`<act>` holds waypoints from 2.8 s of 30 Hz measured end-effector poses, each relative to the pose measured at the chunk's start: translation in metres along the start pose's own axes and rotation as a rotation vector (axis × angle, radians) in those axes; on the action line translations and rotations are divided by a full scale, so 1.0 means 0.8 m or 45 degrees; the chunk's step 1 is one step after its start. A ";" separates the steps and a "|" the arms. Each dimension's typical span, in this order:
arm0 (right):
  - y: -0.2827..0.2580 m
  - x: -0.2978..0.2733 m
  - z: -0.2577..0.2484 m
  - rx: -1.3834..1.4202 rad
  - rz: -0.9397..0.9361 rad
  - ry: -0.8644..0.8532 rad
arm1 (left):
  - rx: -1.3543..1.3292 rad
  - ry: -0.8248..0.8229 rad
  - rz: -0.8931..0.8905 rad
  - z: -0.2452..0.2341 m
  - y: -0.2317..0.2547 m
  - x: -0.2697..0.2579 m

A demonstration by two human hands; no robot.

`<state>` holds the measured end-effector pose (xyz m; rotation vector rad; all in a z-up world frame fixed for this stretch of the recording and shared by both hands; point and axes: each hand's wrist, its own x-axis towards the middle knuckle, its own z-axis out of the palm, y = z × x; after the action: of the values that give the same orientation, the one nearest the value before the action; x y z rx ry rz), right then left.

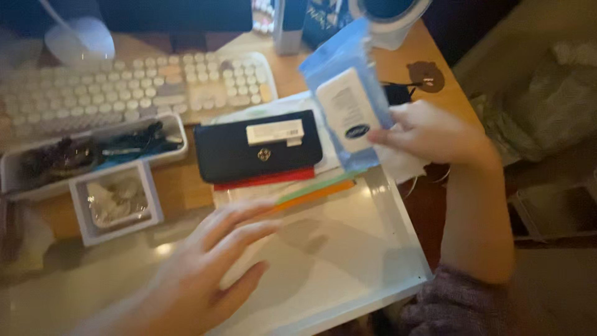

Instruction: The person clears items from a white drawer, removes a wipe from a pack, and wipes the interior surface of the drawer by hand before returning a container and a pen.

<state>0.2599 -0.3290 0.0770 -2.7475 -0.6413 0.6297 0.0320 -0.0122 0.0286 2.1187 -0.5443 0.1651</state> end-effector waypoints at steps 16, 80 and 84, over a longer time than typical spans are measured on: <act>0.023 0.041 -0.026 0.141 -0.182 -0.204 | 0.148 -0.023 -0.005 0.002 -0.111 0.289; -0.199 -0.090 0.332 1.554 -0.339 0.178 | -0.522 0.277 -0.182 0.084 -0.111 -0.210; -0.214 -0.101 0.325 1.727 -0.410 0.070 | -0.738 0.206 0.065 0.065 -0.101 -0.192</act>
<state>0.0124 -0.1811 -0.0651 -1.3636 -0.3762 0.5754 -0.0740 0.0337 -0.1112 1.5148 -0.4798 0.1806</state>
